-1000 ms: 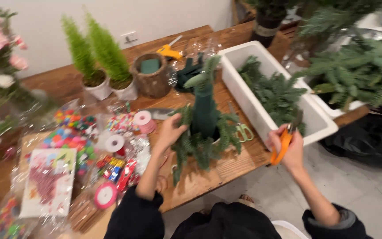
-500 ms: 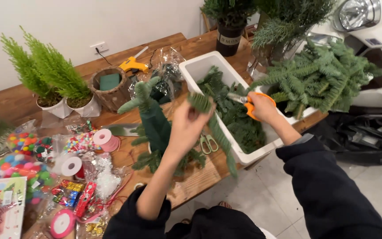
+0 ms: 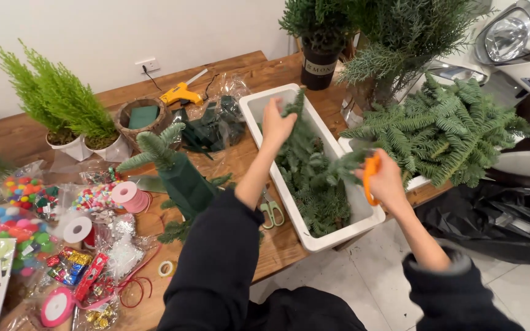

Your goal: The person uses orange-handled shears to cut artificial pine branches from a white container and attaches them to a green foam cone base. They repeatedly trim the branches and arrange them around the cone to form a small Christmas tree.

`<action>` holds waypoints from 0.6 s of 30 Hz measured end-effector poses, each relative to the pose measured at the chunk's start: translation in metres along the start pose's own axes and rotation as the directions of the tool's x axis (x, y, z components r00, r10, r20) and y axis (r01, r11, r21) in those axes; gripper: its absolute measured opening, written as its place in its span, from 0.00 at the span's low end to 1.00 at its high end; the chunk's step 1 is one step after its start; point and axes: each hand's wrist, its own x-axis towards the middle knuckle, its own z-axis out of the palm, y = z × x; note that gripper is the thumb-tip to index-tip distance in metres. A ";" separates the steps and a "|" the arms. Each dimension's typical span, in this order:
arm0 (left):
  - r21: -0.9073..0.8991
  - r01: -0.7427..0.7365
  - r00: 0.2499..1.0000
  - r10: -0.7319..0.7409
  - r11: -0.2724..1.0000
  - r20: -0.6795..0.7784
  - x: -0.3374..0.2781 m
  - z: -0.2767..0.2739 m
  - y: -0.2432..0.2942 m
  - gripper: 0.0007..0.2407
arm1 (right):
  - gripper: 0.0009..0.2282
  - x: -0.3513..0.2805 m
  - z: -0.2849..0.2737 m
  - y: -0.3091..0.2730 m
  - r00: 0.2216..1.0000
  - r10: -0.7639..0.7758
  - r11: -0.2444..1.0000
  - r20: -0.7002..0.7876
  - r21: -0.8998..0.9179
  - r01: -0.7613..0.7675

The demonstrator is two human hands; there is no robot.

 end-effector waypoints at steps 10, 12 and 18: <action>-0.371 0.395 0.751 -0.062 0.841 0.658 -0.178 0.000 0.014 0.27 | 0.17 -0.081 0.014 -0.036 0.869 0.197 0.733 -0.454 0.656 0.177; -0.513 0.419 0.805 -0.046 0.750 0.591 -0.183 0.008 0.013 0.34 | 0.17 -0.093 0.038 -0.056 0.857 0.188 0.724 -0.479 0.657 0.209; -0.718 0.253 0.967 -0.157 0.648 0.199 -0.207 -0.056 0.022 0.23 | 0.18 -0.153 0.095 -0.124 0.914 0.042 0.706 -0.404 0.659 0.259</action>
